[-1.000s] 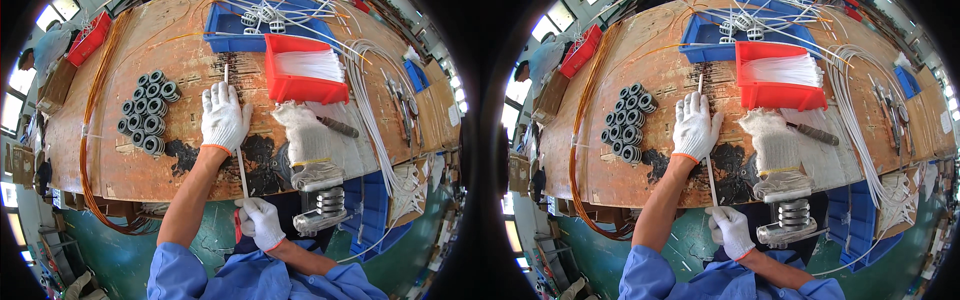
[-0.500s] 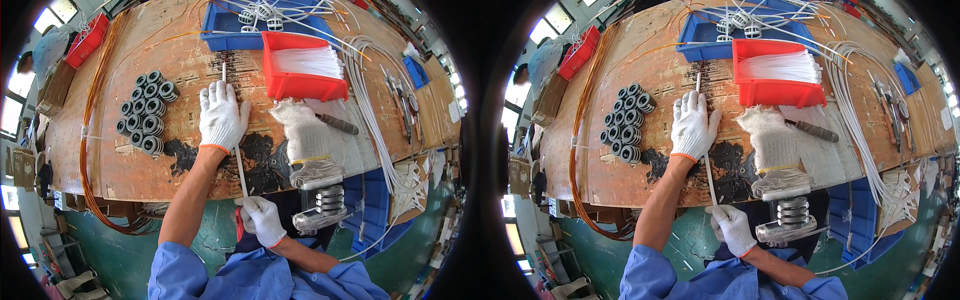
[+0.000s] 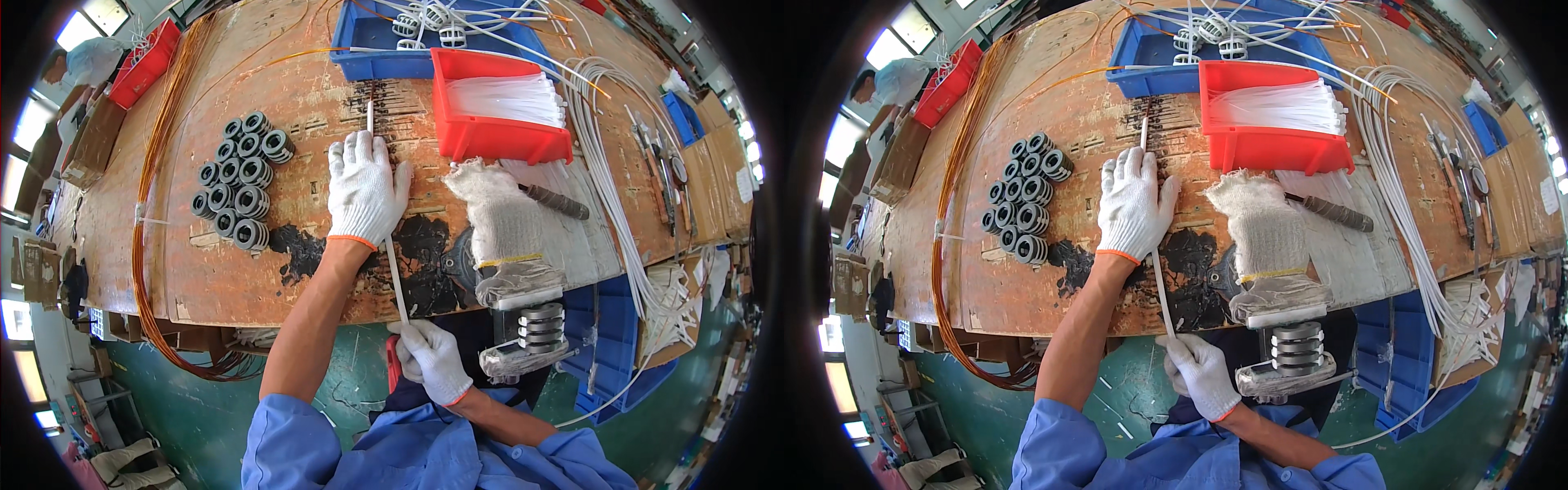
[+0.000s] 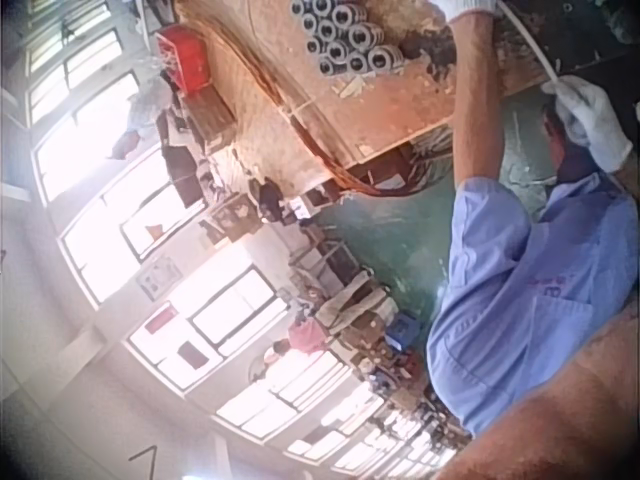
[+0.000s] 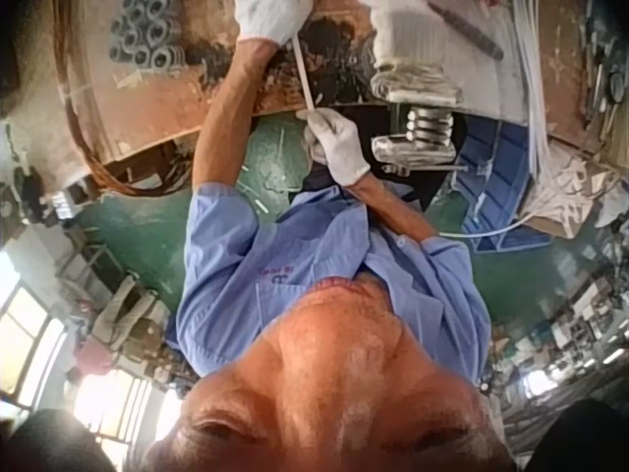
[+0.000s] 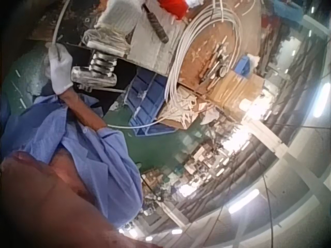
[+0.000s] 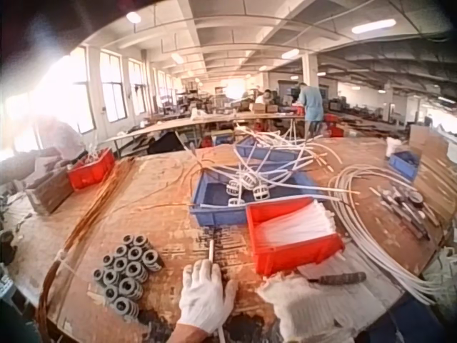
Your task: The worker is winding white tubing around a metal component fixed in a vice on a workbench.
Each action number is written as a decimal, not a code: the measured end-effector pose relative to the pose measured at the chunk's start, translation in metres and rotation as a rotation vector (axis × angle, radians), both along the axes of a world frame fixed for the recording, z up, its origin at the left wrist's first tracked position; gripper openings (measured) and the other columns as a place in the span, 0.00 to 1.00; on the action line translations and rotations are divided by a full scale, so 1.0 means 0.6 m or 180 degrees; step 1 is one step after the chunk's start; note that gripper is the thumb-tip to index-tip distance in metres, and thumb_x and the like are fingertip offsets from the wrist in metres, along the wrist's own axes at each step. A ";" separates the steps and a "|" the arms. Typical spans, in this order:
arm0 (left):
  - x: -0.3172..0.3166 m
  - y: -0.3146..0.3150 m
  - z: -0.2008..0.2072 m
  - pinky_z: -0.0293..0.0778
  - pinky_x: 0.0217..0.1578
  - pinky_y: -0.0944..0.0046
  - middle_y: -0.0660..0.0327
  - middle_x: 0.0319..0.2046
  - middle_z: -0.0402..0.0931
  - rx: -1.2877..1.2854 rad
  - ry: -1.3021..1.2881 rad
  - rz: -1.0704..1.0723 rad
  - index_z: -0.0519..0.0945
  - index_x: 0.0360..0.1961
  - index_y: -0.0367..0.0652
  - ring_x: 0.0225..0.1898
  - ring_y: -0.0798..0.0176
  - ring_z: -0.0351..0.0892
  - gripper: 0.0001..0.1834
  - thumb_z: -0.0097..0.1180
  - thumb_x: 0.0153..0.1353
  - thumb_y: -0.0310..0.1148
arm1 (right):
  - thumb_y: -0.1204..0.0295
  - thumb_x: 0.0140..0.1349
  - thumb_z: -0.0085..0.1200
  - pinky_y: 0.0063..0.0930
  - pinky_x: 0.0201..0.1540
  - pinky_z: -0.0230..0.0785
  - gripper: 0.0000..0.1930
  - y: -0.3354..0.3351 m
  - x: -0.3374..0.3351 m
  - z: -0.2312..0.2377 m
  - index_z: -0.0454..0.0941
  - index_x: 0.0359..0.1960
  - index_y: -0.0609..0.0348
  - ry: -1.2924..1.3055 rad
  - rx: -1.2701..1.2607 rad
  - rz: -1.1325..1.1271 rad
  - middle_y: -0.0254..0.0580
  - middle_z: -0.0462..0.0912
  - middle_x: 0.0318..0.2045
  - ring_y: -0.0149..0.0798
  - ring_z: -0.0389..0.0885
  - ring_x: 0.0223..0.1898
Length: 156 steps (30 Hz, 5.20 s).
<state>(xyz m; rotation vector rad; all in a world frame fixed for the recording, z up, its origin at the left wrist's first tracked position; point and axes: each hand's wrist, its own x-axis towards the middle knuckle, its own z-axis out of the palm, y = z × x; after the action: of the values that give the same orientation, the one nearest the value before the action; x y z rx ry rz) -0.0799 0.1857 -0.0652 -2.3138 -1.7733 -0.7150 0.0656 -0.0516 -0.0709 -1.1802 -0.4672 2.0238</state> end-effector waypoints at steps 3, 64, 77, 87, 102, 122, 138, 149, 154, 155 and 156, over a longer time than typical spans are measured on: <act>0.000 0.000 -0.001 0.56 0.76 0.35 0.35 0.63 0.75 0.0007 0.0012 0.0005 0.78 0.62 0.24 0.71 0.33 0.69 0.32 0.55 0.74 0.47 | 0.63 0.83 0.54 0.18 0.18 0.48 0.18 -0.011 -0.003 0.000 0.80 0.60 0.67 -0.0213 0.0068 0.0002 0.27 0.71 0.24 0.17 0.57 0.17; 0.136 -0.445 0.191 0.75 0.35 0.65 0.61 0.32 0.76 -0.1802 -0.6169 -0.1166 0.75 0.60 0.37 0.31 0.67 0.74 0.14 0.50 0.84 0.36 | 0.64 0.81 0.60 0.20 0.18 0.54 0.14 -0.127 0.087 0.167 0.84 0.54 0.65 0.0369 0.1405 -0.1005 0.30 0.81 0.26 0.18 0.66 0.18; 0.291 -0.536 0.126 0.85 0.56 0.52 0.42 0.44 0.88 -0.2818 -0.5213 -0.1611 0.73 0.61 0.33 0.49 0.46 0.92 0.14 0.48 0.85 0.33 | 0.61 0.84 0.49 0.23 0.15 0.50 0.14 -0.476 0.516 -0.011 0.73 0.39 0.56 -0.0207 0.0346 -0.2069 0.25 0.63 0.16 0.23 0.59 0.12; 0.275 -0.474 0.106 0.89 0.43 0.53 0.51 0.36 0.87 -0.3818 -0.5357 -0.1378 0.78 0.62 0.27 0.38 0.54 0.91 0.23 0.47 0.86 0.41 | 0.57 0.83 0.53 0.23 0.18 0.52 0.15 -0.505 0.419 -0.041 0.73 0.44 0.57 0.0295 0.0005 -0.2007 0.28 0.67 0.22 0.22 0.58 0.15; 0.086 -0.145 0.232 0.80 0.50 0.54 0.56 0.43 0.82 0.0294 0.0636 -0.3217 0.85 0.55 0.45 0.48 0.50 0.84 0.19 0.67 0.62 0.25 | 0.62 0.87 0.46 0.22 0.22 0.59 0.16 -0.100 0.188 0.229 0.80 0.58 0.61 0.1361 -0.0218 -0.1382 0.32 0.78 0.29 0.24 0.68 0.21; -0.002 -0.443 0.194 0.81 0.30 0.54 0.50 0.32 0.85 -0.2073 -0.1461 -0.0867 0.85 0.47 0.38 0.30 0.50 0.88 0.07 0.58 0.73 0.24 | 0.65 0.85 0.48 0.20 0.21 0.48 0.17 -0.122 0.269 0.189 0.80 0.45 0.71 -0.0333 0.0238 -0.0171 0.23 0.65 0.19 0.18 0.58 0.18; 0.107 -0.312 0.207 0.65 0.73 0.42 0.45 0.68 0.73 -0.0892 -0.1313 -0.2085 0.76 0.69 0.40 0.73 0.35 0.67 0.48 0.82 0.48 0.46 | 0.72 0.72 0.62 0.22 0.17 0.50 0.09 -0.134 0.198 0.195 0.81 0.34 0.62 -0.1429 0.0412 -0.0264 0.28 0.71 0.18 0.21 0.63 0.14; 0.155 -0.346 0.122 0.63 0.76 0.38 0.35 0.68 0.67 0.0225 -0.1390 -0.1574 0.68 0.67 0.25 0.77 0.28 0.62 0.45 0.71 0.61 0.50 | 0.70 0.81 0.50 0.45 0.35 0.78 0.10 -0.255 0.130 0.167 0.82 0.50 0.63 -0.2799 0.2588 0.0820 0.56 0.87 0.34 0.55 0.88 0.32; 0.143 -0.344 0.118 0.62 0.77 0.37 0.34 0.68 0.68 0.0207 -0.1252 -0.1647 0.69 0.68 0.25 0.77 0.27 0.61 0.42 0.68 0.66 0.49 | 0.68 0.81 0.50 0.49 0.45 0.79 0.13 -0.430 0.308 -0.041 0.85 0.51 0.62 -0.4697 0.2851 0.0264 0.54 0.88 0.40 0.58 0.88 0.41; 0.135 -0.347 0.119 0.62 0.77 0.37 0.34 0.68 0.68 0.0165 -0.1229 -0.1612 0.70 0.68 0.25 0.77 0.27 0.61 0.42 0.68 0.66 0.49 | 0.66 0.83 0.46 0.48 0.56 0.78 0.18 -0.489 0.414 -0.124 0.84 0.57 0.66 -0.5014 0.2087 0.0737 0.56 0.89 0.48 0.56 0.88 0.52; 0.138 -0.344 0.124 0.62 0.78 0.37 0.34 0.68 0.68 0.0124 -0.1235 -0.1675 0.70 0.68 0.25 0.78 0.27 0.61 0.42 0.68 0.67 0.49 | 0.72 0.76 0.48 0.51 0.57 0.77 0.17 -0.557 0.480 -0.152 0.84 0.58 0.66 -0.5534 0.2096 0.0618 0.57 0.88 0.49 0.59 0.87 0.51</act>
<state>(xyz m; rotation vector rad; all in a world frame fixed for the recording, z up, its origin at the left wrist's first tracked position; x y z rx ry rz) 0.0029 -0.0207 0.0093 -2.7863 -1.2300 -1.3395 0.3537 -0.3859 -0.1623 -2.1390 -1.8554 0.2981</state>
